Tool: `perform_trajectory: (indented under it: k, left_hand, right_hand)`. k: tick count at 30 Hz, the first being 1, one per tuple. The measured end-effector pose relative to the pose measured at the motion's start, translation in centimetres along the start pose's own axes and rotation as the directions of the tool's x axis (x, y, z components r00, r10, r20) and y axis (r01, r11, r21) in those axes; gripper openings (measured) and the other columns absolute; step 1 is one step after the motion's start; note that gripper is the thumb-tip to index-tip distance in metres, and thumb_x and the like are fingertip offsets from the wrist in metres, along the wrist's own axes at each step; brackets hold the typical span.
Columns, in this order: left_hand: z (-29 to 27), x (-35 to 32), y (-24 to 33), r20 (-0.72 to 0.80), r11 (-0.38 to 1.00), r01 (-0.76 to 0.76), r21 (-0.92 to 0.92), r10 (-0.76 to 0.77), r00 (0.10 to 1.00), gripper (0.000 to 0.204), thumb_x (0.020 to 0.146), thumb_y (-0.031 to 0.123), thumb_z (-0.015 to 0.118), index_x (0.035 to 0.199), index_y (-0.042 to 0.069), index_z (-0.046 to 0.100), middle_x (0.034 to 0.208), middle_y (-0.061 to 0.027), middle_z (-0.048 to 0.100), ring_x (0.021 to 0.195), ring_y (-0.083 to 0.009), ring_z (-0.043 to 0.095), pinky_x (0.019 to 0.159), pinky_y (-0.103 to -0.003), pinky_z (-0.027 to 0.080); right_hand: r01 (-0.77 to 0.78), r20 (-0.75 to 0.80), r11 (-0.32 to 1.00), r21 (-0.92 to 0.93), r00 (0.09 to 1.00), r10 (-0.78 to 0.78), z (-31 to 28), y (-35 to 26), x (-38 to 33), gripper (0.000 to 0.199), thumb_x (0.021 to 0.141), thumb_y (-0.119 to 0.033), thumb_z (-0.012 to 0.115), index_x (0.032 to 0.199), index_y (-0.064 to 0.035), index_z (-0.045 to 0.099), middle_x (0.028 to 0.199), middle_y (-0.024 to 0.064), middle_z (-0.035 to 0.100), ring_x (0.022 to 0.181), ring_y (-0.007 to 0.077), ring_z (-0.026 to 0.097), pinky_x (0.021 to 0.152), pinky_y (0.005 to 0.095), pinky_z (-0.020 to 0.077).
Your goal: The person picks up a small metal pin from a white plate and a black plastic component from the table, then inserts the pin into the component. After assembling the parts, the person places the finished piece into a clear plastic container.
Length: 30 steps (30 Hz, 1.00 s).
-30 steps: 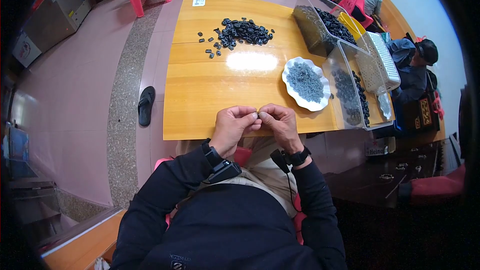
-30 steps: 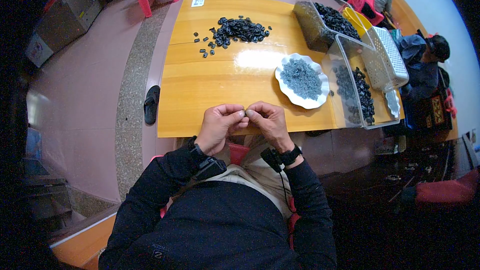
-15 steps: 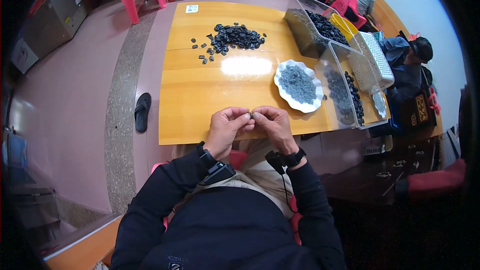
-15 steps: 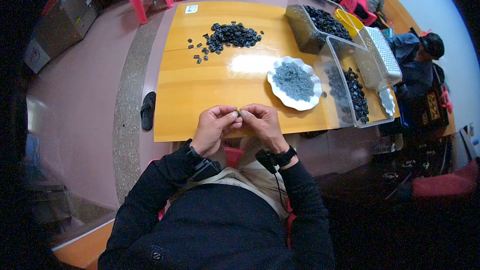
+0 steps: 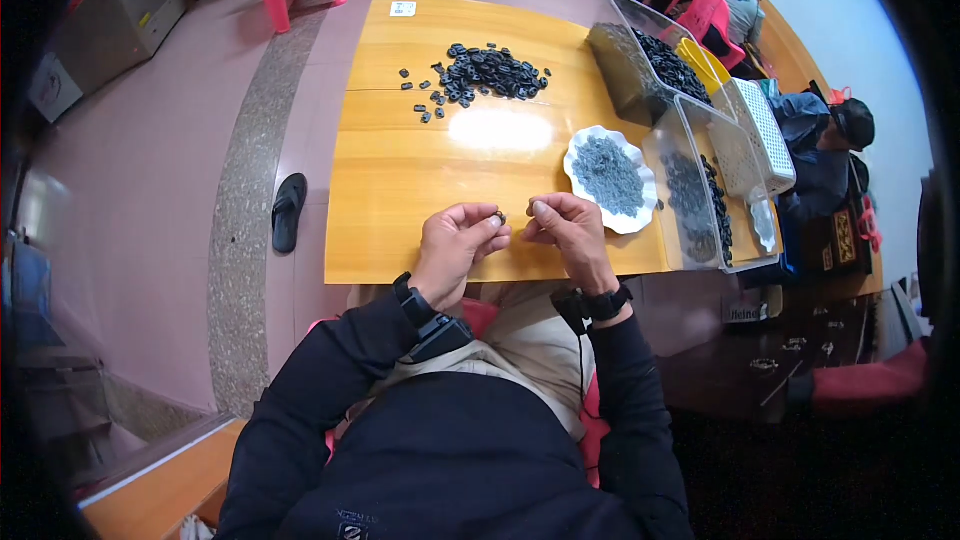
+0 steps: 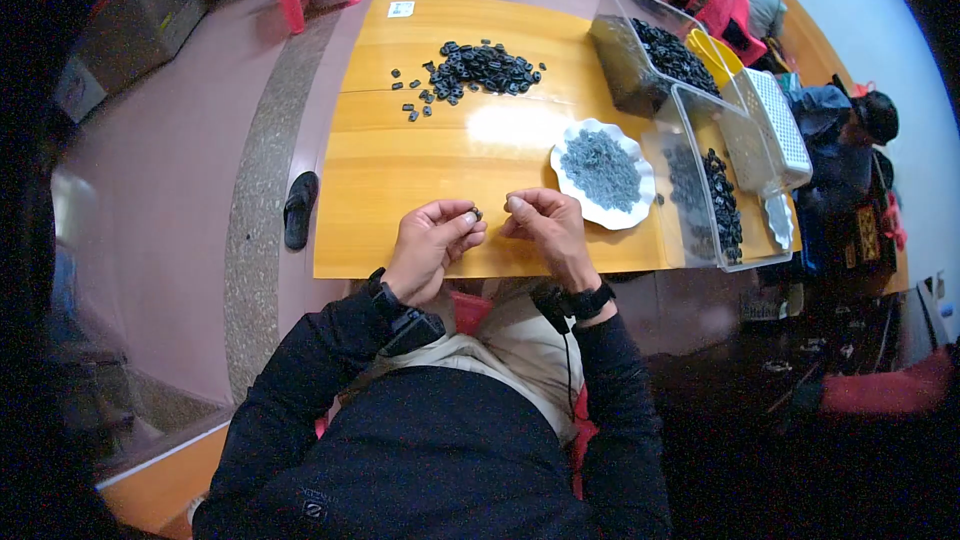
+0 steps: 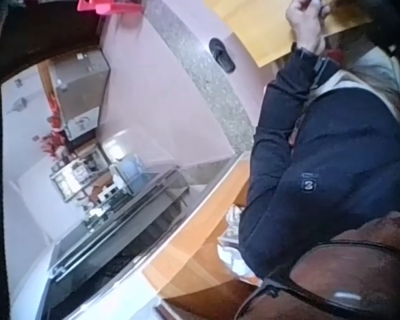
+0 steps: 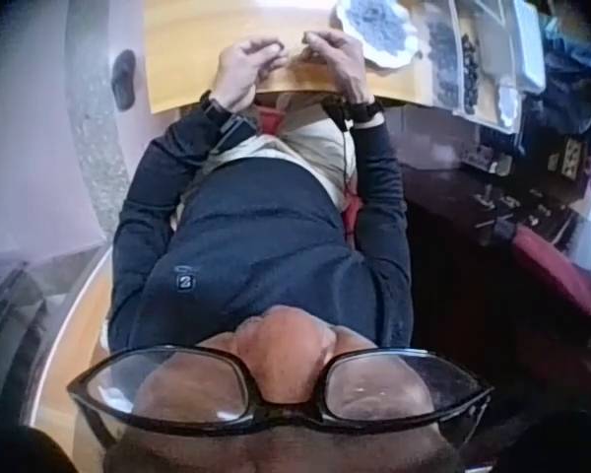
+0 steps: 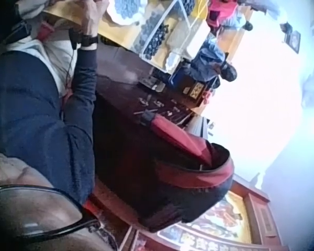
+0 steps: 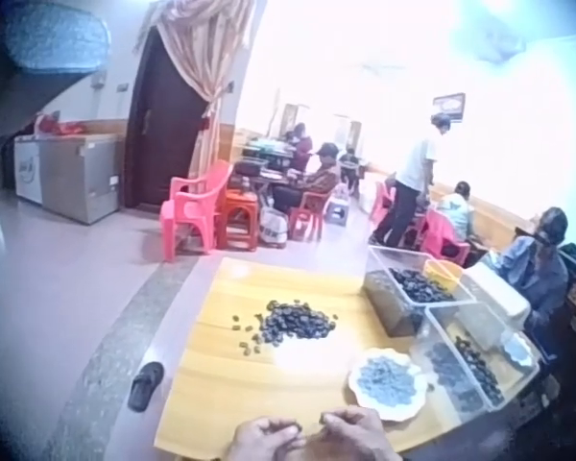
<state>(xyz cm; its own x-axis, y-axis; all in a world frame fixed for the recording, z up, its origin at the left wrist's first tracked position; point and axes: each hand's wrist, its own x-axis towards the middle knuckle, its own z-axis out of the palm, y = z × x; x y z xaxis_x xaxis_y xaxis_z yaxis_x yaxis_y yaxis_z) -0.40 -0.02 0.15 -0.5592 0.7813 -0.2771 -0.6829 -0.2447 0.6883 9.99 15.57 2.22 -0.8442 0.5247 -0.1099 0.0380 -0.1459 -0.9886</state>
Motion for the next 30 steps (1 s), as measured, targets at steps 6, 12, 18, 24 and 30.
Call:
perform_trajectory:
  k: [6,12,18,24,30]
  left_hand:
    - [-0.2,0.2,0.5,-0.056,0.999,-0.016,-0.031,0.014,0.998,0.016,0.09,0.001,0.057,0.105,-0.004,0.055,0.097,-0.0105,0.062,0.085,-0.0156,0.064,0.077,-0.024,0.056]
    - [-0.3,0.2,0.5,-0.113,0.998,-0.047,-0.045,0.042,0.993,0.015,0.09,0.0,0.057,0.104,-0.004,0.055,0.095,-0.01,0.062,0.083,-0.0155,0.064,0.075,-0.024,0.056]
    - [-0.4,0.5,0.3,-0.138,0.995,-0.074,-0.071,0.063,0.988,0.014,0.09,-0.001,0.057,0.103,-0.004,0.056,0.094,-0.0095,0.062,0.082,-0.0154,0.064,0.074,-0.024,0.056]
    - [-0.6,0.6,0.4,-0.173,0.994,-0.084,-0.066,0.071,0.982,0.015,0.089,0.001,0.059,0.103,-0.003,0.056,0.093,-0.0098,0.064,0.081,-0.0147,0.065,0.072,-0.024,0.056]
    - [-0.5,0.7,0.9,-0.19,0.995,-0.07,-0.069,0.056,0.98,0.016,0.089,0.001,0.059,0.103,-0.004,0.056,0.093,-0.0103,0.064,0.081,-0.015,0.065,0.073,-0.024,0.056]
  right_hand:
    - [-0.007,-0.024,0.986,-0.168,1.0,0.003,0.3,-0.6,3.0,0.021,0.089,-0.014,0.064,0.098,0.0052,0.064,0.076,0.0052,0.065,0.064,0.0112,0.063,0.06,0.0235,0.0534]
    - [0.128,-0.024,0.805,-0.579,0.985,-0.173,1.2,-1.3,8.8,0.026,0.086,-0.014,0.063,0.1,0.0082,0.063,0.071,0.0064,0.065,0.058,0.0111,0.062,0.053,0.0226,0.0485]
    - [0.205,-0.057,0.437,-0.876,0.855,-0.516,-0.4,0.6,16.5,0.032,0.082,-0.016,0.062,0.104,0.0066,0.064,0.077,0.0145,0.067,0.061,0.0208,0.066,0.059,0.0307,0.051]
    - [0.091,-0.053,0.276,-0.957,0.879,-0.473,0.9,0.0,19.1,0.039,0.079,-0.023,0.065,0.114,-0.0041,0.064,0.095,0.0168,0.068,0.09,0.0323,0.065,0.081,0.0382,0.0502]
    - [-0.042,-0.167,0.349,-0.936,0.926,-0.339,1.5,-0.8,20.3,0.035,0.077,-0.023,0.063,0.108,-0.0083,0.066,0.107,0.0196,0.065,0.103,0.0366,0.06,0.09,0.0429,0.047]
